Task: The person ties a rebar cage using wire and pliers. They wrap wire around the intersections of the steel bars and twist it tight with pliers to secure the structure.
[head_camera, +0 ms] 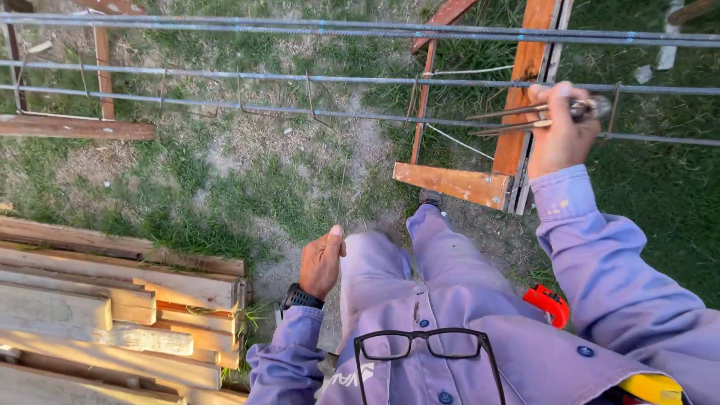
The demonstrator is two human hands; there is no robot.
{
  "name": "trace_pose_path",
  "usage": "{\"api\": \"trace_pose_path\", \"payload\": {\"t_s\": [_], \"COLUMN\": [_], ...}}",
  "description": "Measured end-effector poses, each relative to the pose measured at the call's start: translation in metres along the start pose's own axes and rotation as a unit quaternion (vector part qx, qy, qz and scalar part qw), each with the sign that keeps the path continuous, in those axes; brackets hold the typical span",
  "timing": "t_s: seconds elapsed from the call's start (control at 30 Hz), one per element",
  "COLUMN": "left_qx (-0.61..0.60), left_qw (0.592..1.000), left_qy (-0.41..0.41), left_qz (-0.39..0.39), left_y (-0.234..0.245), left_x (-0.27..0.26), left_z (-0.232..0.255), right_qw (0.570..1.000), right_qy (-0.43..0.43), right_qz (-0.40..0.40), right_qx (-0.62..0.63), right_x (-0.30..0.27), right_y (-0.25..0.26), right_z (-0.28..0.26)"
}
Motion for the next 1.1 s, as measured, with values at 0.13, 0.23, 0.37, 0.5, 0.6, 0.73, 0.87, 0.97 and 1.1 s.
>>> {"api": "trace_pose_path", "payload": {"t_s": [0.13, 0.23, 0.37, 0.5, 0.6, 0.73, 0.87, 0.97, 1.1], "left_qx": [-0.026, -0.041, -0.079, -0.08, -0.068, -0.049, -0.044, -0.01, 0.075], "left_qw": [0.999, 0.998, 0.989, 0.981, 0.974, 0.972, 0.977, 0.989, 0.996], "left_qy": [0.014, 0.018, -0.04, -0.056, -0.056, -0.036, -0.079, -0.061, -0.05], "left_qz": [0.032, 0.049, 0.122, 0.167, 0.207, 0.227, 0.194, 0.136, 0.011], "left_y": [-0.006, 0.0, 0.019, 0.034, 0.051, 0.059, 0.054, 0.04, 0.016], "left_x": [0.029, 0.061, 0.108, 0.166, 0.195, 0.23, 0.226, 0.214, 0.199], "left_z": [0.007, 0.004, 0.031, 0.049, 0.067, 0.054, 0.065, 0.066, 0.047], "right_qw": [0.965, 0.929, 0.863, 0.749, 0.789, 0.697, 0.668, 0.675, 0.691], "right_qy": [0.054, 0.031, 0.002, 0.01, 0.068, 0.102, -0.07, -0.081, -0.078], "right_qz": [-0.072, -0.174, -0.221, -0.259, -0.312, -0.376, -0.391, -0.425, -0.419], "right_qx": [-0.246, -0.326, -0.454, -0.609, -0.525, -0.601, -0.63, -0.598, -0.584], "right_x": [0.023, 0.01, 0.014, 0.027, 0.038, 0.076, 0.093, 0.094, 0.087], "right_y": [0.021, -0.004, -0.005, -0.023, -0.077, -0.125, -0.137, -0.145, -0.15], "right_z": [0.06, 0.065, 0.077, 0.063, 0.049, 0.087, 0.126, 0.136, 0.137]}}
Point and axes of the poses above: each hand's wrist, its own x-axis towards the middle knuckle, its own y-axis out of the back of the hand, z = x × y, the point moved 4 cm from there along x, towards the middle knuckle, and after that the axes turned 6 degrees about -z, right-handed, at the moved point
